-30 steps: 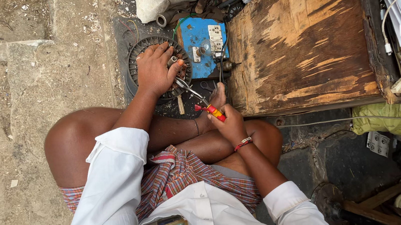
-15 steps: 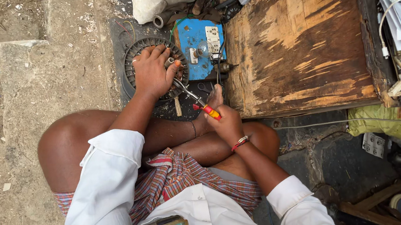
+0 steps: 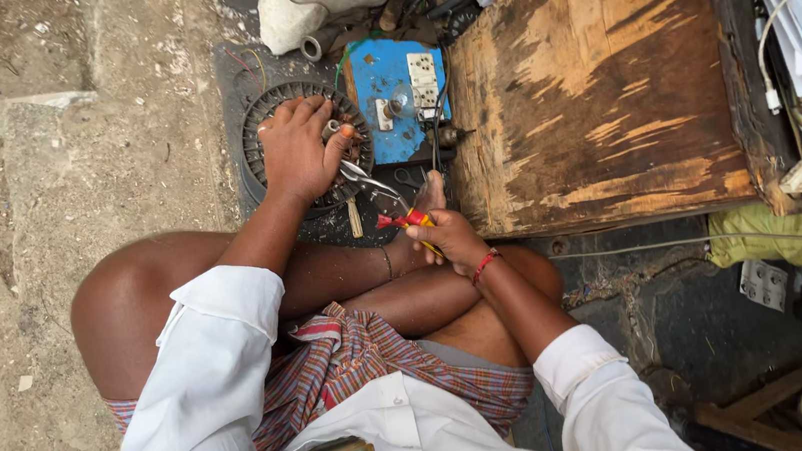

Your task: The person sits on the ground dismantling an electric motor armature, using pliers and a screwdriver to grip and pull copper wire out of the motor windings one piece at a time, collecting the extracted wire beside them.

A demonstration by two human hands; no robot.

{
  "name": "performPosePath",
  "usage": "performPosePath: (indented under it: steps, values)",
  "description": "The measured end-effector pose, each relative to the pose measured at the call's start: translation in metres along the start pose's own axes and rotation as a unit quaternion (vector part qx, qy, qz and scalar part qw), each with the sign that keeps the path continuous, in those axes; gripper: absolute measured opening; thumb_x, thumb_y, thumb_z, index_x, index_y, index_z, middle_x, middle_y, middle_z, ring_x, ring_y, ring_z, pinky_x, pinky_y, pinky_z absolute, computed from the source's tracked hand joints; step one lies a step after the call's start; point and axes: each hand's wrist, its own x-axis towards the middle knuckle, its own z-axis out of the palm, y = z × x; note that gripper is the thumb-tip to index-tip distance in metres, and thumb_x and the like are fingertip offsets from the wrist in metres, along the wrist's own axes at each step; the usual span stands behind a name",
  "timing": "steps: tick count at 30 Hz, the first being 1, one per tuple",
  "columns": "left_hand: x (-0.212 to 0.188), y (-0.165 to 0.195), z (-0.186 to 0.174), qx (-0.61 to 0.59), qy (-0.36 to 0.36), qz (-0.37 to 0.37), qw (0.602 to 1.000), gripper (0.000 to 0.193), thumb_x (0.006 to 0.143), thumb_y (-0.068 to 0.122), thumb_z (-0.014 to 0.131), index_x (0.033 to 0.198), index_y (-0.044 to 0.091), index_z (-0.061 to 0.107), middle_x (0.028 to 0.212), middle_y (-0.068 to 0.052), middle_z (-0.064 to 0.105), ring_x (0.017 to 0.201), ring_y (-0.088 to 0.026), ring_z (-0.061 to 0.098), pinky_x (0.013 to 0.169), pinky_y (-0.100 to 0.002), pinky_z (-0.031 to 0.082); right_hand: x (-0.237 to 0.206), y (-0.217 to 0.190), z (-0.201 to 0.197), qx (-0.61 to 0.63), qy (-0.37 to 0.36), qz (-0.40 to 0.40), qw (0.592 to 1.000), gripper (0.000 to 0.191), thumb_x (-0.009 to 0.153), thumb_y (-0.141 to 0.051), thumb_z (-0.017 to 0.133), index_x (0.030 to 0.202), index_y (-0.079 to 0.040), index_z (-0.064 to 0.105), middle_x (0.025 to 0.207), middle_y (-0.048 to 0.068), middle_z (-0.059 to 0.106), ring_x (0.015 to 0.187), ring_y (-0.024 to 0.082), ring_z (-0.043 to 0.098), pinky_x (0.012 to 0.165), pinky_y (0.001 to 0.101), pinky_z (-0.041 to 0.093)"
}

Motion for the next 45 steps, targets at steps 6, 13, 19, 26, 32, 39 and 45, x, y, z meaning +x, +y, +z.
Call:
performPosePath:
  steps: [6,13,19,26,32,39,45]
  values:
    - [0.002,0.002,-0.003,-0.013,0.016,0.002,1.000,0.061,0.104,0.054,0.050,0.131,0.003,0.070,0.139,-0.010,0.064,0.133,-0.033,0.051,0.105,-0.053,0.036,0.000,-0.001,0.004,0.056,-0.033,0.029,0.997,0.030,0.091,-0.032,0.076,0.103,-0.008,0.065,0.077,0.004,0.070,0.051,0.008,0.059,0.042,0.0218,0.041]
    - [0.000,0.003,-0.008,-0.018,0.021,0.005,1.000,0.061,0.102,0.055,0.050,0.129,0.004,0.071,0.138,-0.011,0.065,0.133,-0.034,0.052,0.104,-0.053,0.037,-0.011,-0.001,0.009,-0.170,0.066,-0.074,0.980,0.033,0.087,-0.036,0.079,0.095,-0.007,0.066,0.078,0.006,0.072,0.054,0.013,0.065,0.046,0.0289,0.047]
    - [0.003,0.005,-0.010,-0.017,0.023,0.011,1.000,0.061,0.104,0.056,0.051,0.128,0.004,0.072,0.137,-0.011,0.065,0.133,-0.033,0.051,0.101,-0.054,0.037,-0.024,-0.009,0.007,-0.472,0.189,-0.228,0.830,0.033,0.081,-0.028,0.086,0.084,-0.003,0.065,0.085,0.016,0.067,0.077,0.037,0.067,0.066,0.0460,0.052]
    - [0.002,0.006,-0.009,-0.013,0.027,0.006,1.000,0.065,0.104,0.059,0.047,0.128,0.004,0.072,0.138,-0.012,0.065,0.133,-0.033,0.051,0.102,-0.054,0.037,-0.033,0.007,0.040,-0.401,0.291,-0.351,0.794,0.025,0.078,-0.019,0.079,0.088,-0.002,0.065,0.098,0.013,0.066,0.085,0.033,0.067,0.073,0.0409,0.054]
    - [0.002,0.007,-0.012,-0.018,0.028,0.006,0.999,0.068,0.104,0.061,0.046,0.127,0.003,0.072,0.136,-0.013,0.065,0.131,-0.034,0.052,0.101,-0.055,0.037,-0.022,-0.007,0.019,-0.341,0.196,-0.249,0.885,0.031,0.083,-0.028,0.081,0.082,-0.001,0.065,0.085,0.013,0.064,0.074,0.032,0.065,0.068,0.0414,0.051]
    - [0.004,0.004,-0.017,-0.040,-0.008,0.012,0.999,0.067,0.101,0.063,0.046,0.127,0.008,0.073,0.140,-0.013,0.064,0.132,-0.035,0.052,0.102,-0.055,0.038,-0.023,-0.023,0.008,-0.477,0.163,-0.249,0.827,0.034,0.081,-0.041,0.077,0.087,-0.007,0.074,0.090,0.017,0.070,0.079,0.039,0.067,0.066,0.0467,0.051]
    - [0.009,-0.009,-0.021,-0.103,-0.047,0.040,0.993,0.062,0.105,0.058,0.038,0.128,0.013,0.074,0.143,-0.016,0.061,0.132,-0.039,0.050,0.104,-0.054,0.037,-0.024,-0.019,0.013,-0.407,0.092,-0.084,0.905,0.035,0.083,-0.036,0.081,0.083,-0.004,0.066,0.066,0.013,0.067,0.054,0.023,0.065,0.052,0.0382,0.049]
